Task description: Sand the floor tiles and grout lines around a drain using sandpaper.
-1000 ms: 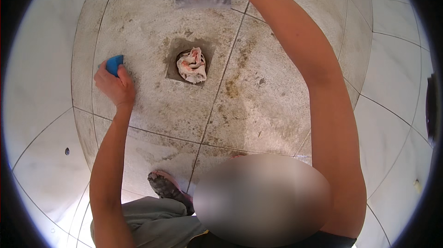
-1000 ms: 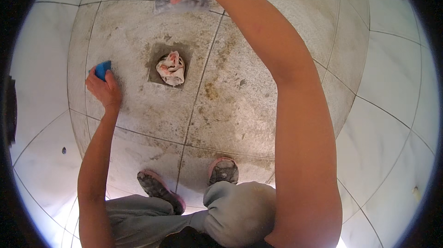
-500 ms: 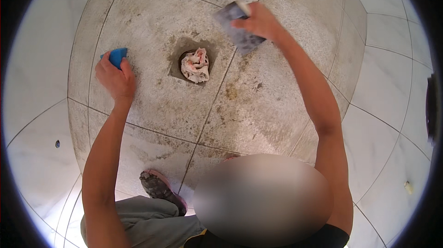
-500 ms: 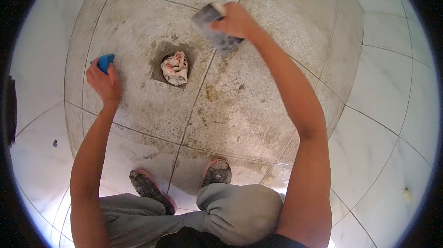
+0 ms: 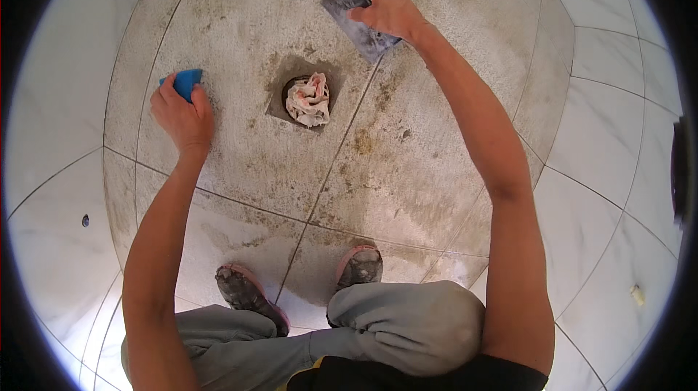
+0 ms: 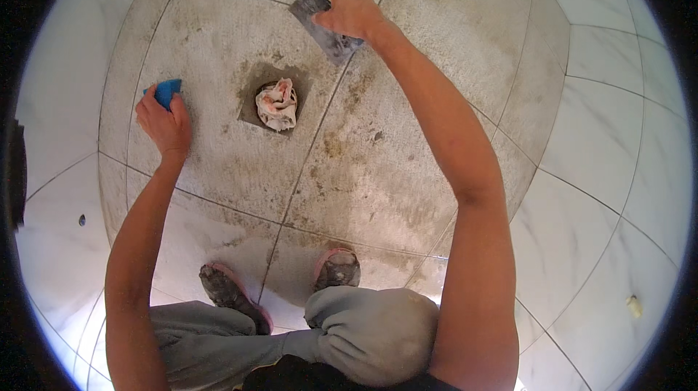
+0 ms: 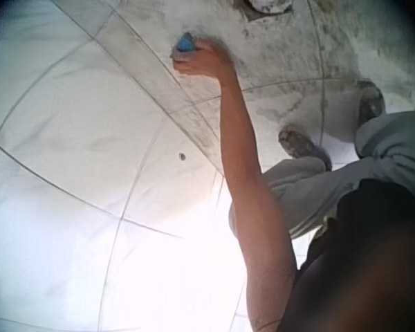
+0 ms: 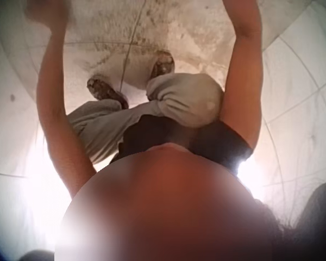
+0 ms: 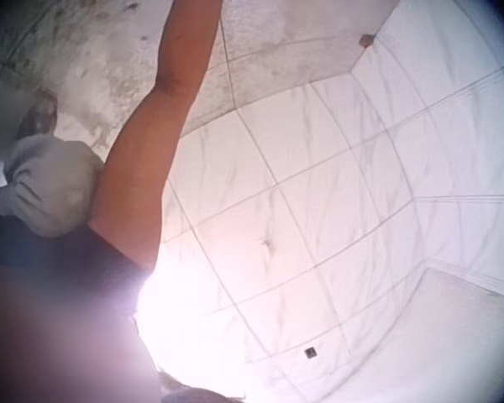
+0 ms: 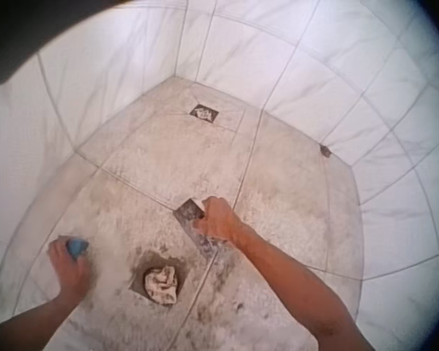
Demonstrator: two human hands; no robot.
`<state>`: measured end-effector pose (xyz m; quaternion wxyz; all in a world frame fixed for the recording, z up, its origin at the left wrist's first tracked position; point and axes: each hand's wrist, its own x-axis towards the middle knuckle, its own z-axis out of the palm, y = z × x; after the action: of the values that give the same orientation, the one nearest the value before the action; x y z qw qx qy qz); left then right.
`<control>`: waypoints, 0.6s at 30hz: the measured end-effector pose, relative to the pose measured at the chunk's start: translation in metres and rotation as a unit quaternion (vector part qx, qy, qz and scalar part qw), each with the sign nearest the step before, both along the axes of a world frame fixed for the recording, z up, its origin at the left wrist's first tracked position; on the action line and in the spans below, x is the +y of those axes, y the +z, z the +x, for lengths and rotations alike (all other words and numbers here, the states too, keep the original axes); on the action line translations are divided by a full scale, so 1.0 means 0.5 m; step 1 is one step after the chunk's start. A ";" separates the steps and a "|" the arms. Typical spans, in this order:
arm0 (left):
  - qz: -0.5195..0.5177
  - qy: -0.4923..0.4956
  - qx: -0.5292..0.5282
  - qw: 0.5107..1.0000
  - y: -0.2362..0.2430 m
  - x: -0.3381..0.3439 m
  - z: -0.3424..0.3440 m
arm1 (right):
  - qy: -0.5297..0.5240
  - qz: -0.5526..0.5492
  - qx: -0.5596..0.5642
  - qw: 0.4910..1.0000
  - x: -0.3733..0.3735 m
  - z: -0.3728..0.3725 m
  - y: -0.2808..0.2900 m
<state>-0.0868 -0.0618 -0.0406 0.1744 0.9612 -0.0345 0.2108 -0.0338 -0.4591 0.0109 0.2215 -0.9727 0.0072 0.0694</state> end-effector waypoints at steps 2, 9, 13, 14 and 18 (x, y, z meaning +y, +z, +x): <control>-0.009 -0.005 -0.026 1.000 -0.007 0.014 -0.002 | 0.003 -0.003 0.016 1.000 -0.019 0.006 -0.008; -0.011 0.002 0.009 1.000 -0.002 0.000 -0.002 | 0.033 0.008 0.009 0.999 0.039 0.021 -0.004; -0.028 -0.007 0.000 1.000 0.003 -0.003 0.003 | 0.030 0.051 0.038 0.998 -0.050 0.001 0.021; -0.029 -0.003 0.010 1.000 0.010 -0.015 0.001 | 0.016 0.065 0.049 0.997 -0.066 0.002 0.025; -0.010 0.021 0.024 0.999 -0.002 0.002 0.000 | 0.058 0.062 0.029 0.996 0.086 0.011 -0.015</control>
<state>-0.0866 -0.0608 -0.0414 0.1800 0.9649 -0.0075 0.1913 -0.0280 -0.4163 0.0033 0.2764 -0.9535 -0.0473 0.1107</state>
